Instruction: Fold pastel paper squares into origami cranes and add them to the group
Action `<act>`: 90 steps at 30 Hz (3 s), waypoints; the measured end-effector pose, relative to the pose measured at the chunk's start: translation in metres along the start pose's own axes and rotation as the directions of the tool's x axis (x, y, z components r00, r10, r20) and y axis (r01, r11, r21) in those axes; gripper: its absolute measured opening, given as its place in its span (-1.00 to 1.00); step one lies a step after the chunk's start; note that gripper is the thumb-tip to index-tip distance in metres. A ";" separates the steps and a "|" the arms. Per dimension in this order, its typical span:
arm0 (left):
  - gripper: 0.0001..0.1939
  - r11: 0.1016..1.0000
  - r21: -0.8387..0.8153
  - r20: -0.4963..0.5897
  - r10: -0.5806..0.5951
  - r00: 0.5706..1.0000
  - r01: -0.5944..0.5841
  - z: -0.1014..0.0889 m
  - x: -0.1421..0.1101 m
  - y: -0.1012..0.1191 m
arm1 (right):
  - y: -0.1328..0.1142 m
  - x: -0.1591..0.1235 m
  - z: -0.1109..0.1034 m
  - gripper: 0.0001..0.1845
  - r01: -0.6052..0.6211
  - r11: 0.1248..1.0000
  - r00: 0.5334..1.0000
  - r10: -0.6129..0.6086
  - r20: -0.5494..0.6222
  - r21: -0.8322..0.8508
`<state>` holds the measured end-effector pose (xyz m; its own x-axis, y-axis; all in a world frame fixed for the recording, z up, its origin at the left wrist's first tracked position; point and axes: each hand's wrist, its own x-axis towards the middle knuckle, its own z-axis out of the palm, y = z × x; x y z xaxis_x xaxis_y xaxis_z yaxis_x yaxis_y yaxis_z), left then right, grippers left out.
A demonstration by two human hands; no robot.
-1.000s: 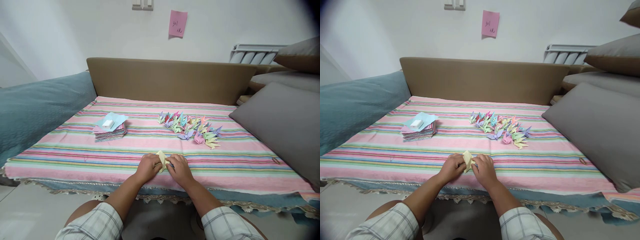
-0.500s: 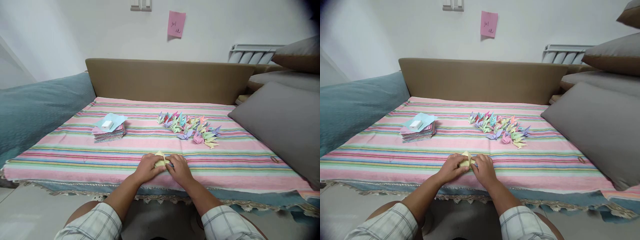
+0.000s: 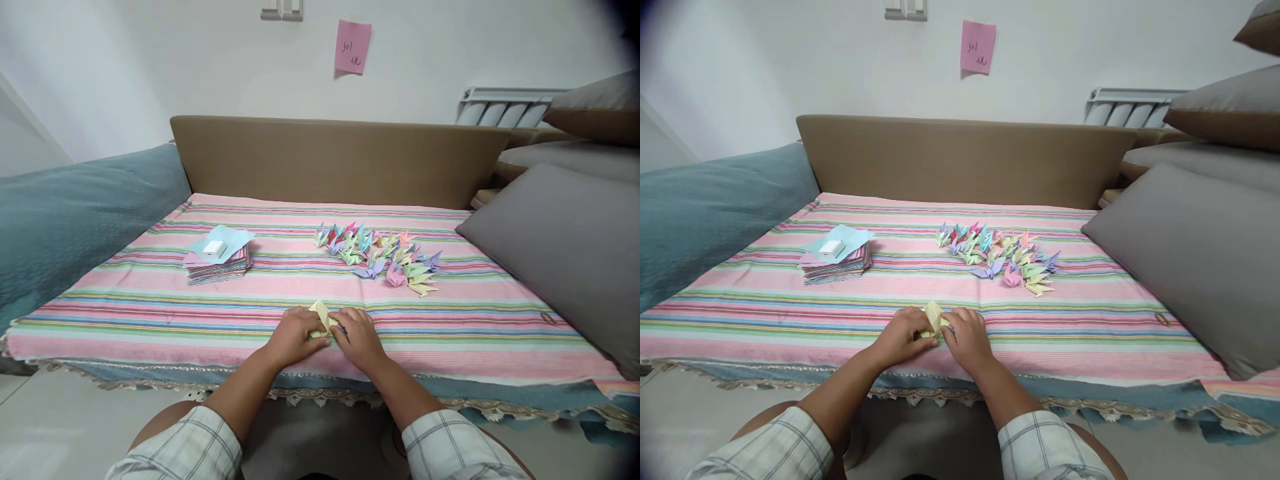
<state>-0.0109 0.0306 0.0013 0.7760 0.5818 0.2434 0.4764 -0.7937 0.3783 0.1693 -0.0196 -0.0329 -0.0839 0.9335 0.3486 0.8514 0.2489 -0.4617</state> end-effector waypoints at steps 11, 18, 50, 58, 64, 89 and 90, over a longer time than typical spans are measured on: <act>-0.82 0.999 0.047 -0.072 0.014 0.997 -0.011 0.001 0.000 0.004 | 0.001 -0.001 0.000 -0.72 0.005 1.000 1.000 -0.005 -0.005 -0.003; -0.76 0.999 0.030 -0.071 -0.030 0.997 0.033 0.003 0.000 0.005 | 0.001 0.000 -0.001 -0.74 -0.001 1.000 1.000 0.001 -0.003 0.010; -0.73 0.974 0.227 -0.042 -0.008 0.999 0.017 0.005 0.010 0.022 | -0.003 0.009 -0.029 -0.74 -0.269 0.943 0.962 0.254 0.097 0.195; -0.73 0.975 0.180 -0.110 -0.109 0.988 0.128 -0.006 0.008 0.015 | 0.000 0.009 -0.031 -0.71 -0.271 0.936 0.962 0.252 0.109 0.225; -0.75 0.970 0.140 -0.140 -0.181 0.974 0.200 -0.006 0.008 0.008 | -0.004 0.009 -0.033 -0.70 -0.261 0.948 0.963 0.244 0.111 0.185; -0.87 0.982 0.084 -0.066 -0.166 0.984 0.172 -0.010 0.002 -0.015 | -0.007 -0.001 -0.012 -0.77 0.110 0.991 0.992 -0.105 0.067 -0.079; -0.87 0.980 0.085 -0.072 -0.172 0.982 0.178 -0.011 0.001 -0.015 | -0.008 0.000 -0.011 -0.77 0.119 0.989 0.992 -0.114 0.062 -0.091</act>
<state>-0.0221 0.0454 0.0056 0.6505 0.7211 0.2384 0.6403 -0.6895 0.3385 0.1684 -0.0247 -0.0207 -0.2122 0.9135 0.3472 0.8788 0.3338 -0.3411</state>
